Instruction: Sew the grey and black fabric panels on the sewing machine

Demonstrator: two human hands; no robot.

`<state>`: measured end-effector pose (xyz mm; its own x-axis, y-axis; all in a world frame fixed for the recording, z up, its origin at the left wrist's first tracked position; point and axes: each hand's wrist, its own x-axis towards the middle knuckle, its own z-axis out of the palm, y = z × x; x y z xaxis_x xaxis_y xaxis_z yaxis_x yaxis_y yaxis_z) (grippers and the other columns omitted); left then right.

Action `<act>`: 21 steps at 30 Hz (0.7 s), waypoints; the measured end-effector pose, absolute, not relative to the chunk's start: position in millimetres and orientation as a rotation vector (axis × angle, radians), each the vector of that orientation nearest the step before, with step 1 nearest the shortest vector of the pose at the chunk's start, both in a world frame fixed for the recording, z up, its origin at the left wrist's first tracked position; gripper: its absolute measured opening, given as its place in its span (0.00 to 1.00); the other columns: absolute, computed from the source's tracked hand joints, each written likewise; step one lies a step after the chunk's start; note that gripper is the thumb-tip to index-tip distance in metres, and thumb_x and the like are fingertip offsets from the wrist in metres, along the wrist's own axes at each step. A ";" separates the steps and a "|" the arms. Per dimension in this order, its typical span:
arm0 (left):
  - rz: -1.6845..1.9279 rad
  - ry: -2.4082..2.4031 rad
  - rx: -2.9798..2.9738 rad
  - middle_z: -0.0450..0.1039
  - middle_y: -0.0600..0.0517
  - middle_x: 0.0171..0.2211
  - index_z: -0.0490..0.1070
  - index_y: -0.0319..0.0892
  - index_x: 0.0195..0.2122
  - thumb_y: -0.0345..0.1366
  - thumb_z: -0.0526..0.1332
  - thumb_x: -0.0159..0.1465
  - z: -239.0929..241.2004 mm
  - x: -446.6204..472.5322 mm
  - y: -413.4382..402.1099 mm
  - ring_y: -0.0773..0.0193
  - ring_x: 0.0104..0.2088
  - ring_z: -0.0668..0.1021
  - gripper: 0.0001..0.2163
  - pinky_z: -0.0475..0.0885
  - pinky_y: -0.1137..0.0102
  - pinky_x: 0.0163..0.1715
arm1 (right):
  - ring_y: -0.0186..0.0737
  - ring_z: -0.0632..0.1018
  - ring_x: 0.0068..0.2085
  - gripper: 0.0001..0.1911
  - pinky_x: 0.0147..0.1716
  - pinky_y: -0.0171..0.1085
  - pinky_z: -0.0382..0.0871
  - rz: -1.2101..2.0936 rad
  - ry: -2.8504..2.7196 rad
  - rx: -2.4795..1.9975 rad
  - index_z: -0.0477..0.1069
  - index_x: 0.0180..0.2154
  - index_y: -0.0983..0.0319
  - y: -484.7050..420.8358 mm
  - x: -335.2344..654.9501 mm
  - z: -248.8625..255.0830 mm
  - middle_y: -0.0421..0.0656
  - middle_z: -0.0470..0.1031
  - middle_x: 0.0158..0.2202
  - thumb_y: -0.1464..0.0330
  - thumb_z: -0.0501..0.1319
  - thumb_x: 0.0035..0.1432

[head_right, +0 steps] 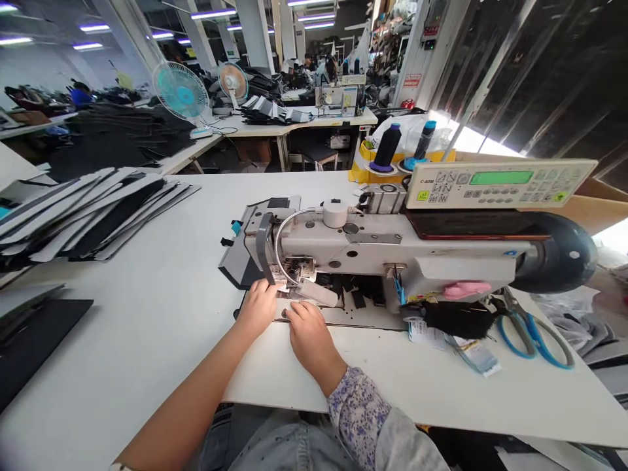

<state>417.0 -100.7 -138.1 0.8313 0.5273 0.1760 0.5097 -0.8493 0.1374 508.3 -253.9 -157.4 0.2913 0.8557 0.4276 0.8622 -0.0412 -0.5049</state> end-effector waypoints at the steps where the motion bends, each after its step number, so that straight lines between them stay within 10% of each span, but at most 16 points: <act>1: 0.314 0.829 2.920 0.70 0.44 0.46 0.71 0.45 0.51 0.26 0.50 0.62 -137.0 419.3 -99.7 0.55 0.50 0.69 0.18 0.65 0.60 0.53 | 0.48 0.70 0.54 0.17 0.54 0.52 0.67 -0.005 -1.534 -1.865 0.73 0.48 0.61 -253.8 508.3 -157.5 0.48 0.73 0.51 0.77 0.52 0.61; 10: 0.136 0.671 2.925 0.69 0.47 0.40 0.70 0.45 0.44 0.48 0.57 0.63 -111.8 339.6 -115.0 0.57 0.42 0.71 0.15 0.67 0.63 0.44 | 0.48 0.70 0.55 0.17 0.53 0.53 0.69 -0.025 -1.559 -1.819 0.73 0.47 0.61 -260.4 507.3 -163.2 0.48 0.74 0.50 0.76 0.51 0.62; 17: 0.431 0.753 2.951 0.71 0.50 0.52 0.71 0.54 0.50 0.29 0.54 0.60 -146.0 174.2 -162.6 0.56 0.49 0.74 0.19 0.69 0.61 0.50 | 0.48 0.72 0.54 0.16 0.53 0.53 0.69 -0.010 -1.581 -1.843 0.74 0.46 0.60 -261.4 508.1 -165.2 0.48 0.75 0.50 0.74 0.51 0.63; 21: 0.806 1.115 2.593 0.75 0.52 0.50 0.71 0.55 0.52 0.36 0.54 0.61 -131.7 125.0 -149.8 0.55 0.46 0.77 0.18 0.74 0.60 0.45 | 0.48 0.71 0.55 0.16 0.53 0.51 0.69 -0.050 -1.650 -1.898 0.74 0.47 0.60 -263.1 507.0 -175.6 0.48 0.74 0.51 0.70 0.50 0.65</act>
<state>125.0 -149.8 -131.7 0.5655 0.7200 0.4023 0.6075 -0.6935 0.3874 507.0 -263.1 -175.6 0.2207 0.8844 0.4113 0.9075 -0.0317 -0.4188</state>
